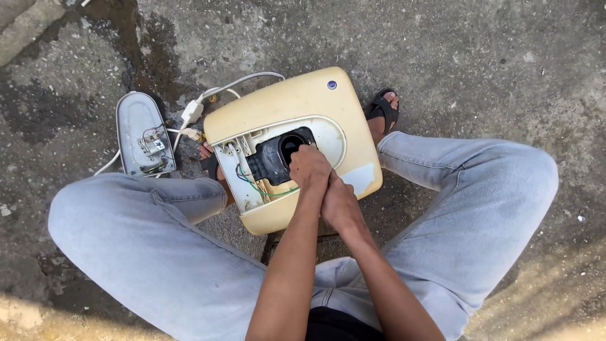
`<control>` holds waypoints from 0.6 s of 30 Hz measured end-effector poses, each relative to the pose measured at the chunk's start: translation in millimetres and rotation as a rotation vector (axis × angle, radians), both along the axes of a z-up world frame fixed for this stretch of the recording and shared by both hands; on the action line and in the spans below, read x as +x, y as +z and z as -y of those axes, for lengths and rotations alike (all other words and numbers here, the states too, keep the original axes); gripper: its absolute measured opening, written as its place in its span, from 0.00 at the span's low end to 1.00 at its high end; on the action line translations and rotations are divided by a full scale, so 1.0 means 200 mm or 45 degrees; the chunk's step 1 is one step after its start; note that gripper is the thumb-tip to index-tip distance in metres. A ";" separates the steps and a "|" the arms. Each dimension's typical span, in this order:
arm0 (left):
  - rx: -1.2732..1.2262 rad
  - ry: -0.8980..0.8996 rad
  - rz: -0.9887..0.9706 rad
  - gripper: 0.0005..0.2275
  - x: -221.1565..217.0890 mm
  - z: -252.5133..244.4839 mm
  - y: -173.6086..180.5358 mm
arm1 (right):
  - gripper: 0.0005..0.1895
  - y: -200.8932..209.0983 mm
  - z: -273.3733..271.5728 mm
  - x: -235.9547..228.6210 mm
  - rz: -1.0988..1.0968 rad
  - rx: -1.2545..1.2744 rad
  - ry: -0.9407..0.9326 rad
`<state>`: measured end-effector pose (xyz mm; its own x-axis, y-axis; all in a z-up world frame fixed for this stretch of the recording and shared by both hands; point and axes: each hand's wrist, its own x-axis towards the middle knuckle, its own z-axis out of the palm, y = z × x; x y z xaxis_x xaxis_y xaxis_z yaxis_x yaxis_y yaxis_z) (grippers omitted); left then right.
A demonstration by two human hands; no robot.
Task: The person is using a screwdriver to scrape and clean the interior of a disassembled water heater tank.
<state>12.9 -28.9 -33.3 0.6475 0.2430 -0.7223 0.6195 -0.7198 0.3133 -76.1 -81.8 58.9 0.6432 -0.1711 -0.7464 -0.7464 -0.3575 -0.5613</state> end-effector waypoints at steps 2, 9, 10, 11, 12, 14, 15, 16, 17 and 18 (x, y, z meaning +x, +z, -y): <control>0.014 -0.011 -0.001 0.19 0.01 0.00 0.01 | 0.28 -0.02 -0.01 0.02 -0.005 -0.007 -0.002; 0.057 0.006 0.061 0.18 0.03 0.01 -0.05 | 0.29 0.01 0.00 0.05 0.005 0.004 0.007; 0.054 0.003 0.036 0.18 0.01 0.01 -0.06 | 0.29 -0.02 -0.01 0.02 -0.019 0.002 0.005; 0.081 -0.010 0.052 0.18 0.00 0.01 -0.05 | 0.29 -0.03 -0.01 0.00 0.006 0.023 0.005; 0.108 -0.024 0.068 0.19 0.01 0.01 -0.02 | 0.30 -0.03 -0.01 -0.01 0.031 0.044 0.004; 0.081 -0.007 0.058 0.18 -0.04 0.02 -0.07 | 0.30 -0.03 0.02 -0.03 0.006 0.031 0.012; 0.062 0.003 -0.003 0.18 -0.07 0.01 -0.11 | 0.31 -0.04 0.02 -0.07 -0.070 0.029 0.016; 0.062 -0.002 0.039 0.18 0.07 0.02 -0.10 | 0.31 -0.01 0.02 0.06 -0.027 0.028 0.010; 0.085 0.032 0.039 0.18 0.05 0.04 -0.10 | 0.31 0.03 0.02 0.06 -0.020 0.003 0.035; 0.108 0.065 0.038 0.18 0.03 0.06 -0.11 | 0.30 0.06 0.03 0.06 -0.013 -0.021 0.060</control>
